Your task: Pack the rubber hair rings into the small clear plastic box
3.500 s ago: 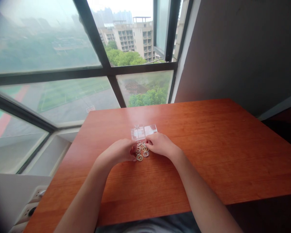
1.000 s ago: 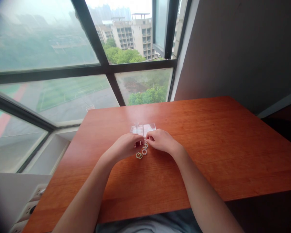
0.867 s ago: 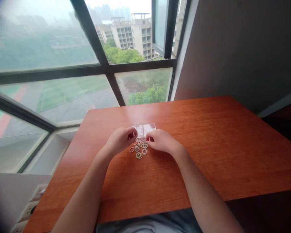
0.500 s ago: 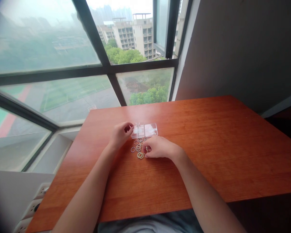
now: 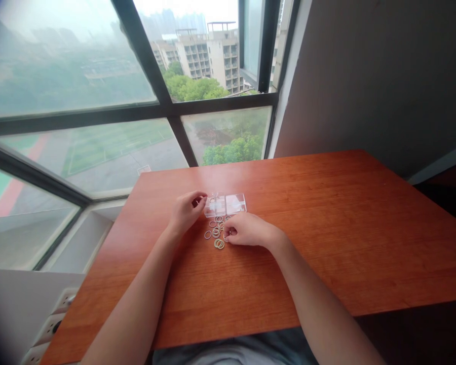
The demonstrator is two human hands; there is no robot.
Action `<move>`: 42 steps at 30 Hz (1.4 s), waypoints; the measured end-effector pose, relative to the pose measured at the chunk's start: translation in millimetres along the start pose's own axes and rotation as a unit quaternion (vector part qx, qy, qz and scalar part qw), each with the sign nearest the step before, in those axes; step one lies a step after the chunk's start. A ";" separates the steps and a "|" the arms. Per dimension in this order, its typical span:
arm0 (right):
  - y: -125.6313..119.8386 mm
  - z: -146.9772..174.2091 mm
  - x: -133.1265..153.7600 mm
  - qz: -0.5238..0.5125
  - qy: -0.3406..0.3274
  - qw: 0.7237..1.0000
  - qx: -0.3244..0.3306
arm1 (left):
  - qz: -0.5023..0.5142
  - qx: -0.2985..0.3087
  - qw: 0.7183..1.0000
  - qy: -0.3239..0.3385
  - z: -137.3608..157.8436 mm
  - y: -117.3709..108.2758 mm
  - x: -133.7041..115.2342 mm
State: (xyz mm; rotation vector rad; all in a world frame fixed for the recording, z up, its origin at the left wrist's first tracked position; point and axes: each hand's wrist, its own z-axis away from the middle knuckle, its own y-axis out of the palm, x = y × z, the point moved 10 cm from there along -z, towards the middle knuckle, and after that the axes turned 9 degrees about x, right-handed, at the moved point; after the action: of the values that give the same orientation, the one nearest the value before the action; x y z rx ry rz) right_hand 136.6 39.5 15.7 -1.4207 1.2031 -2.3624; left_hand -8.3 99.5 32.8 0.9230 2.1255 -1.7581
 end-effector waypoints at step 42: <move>-13.2 8.0 5.7 -0.045 -0.008 0.999 -0.015 | 0.006 -0.002 1.000 -0.003 -1.6 -5.4 -4.3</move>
State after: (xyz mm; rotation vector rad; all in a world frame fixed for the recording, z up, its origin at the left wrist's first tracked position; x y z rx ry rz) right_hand 143.4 41.2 30.6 -1.5302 1.2005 -2.3958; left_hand -7.8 99.3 39.8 0.9274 2.1134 -1.7486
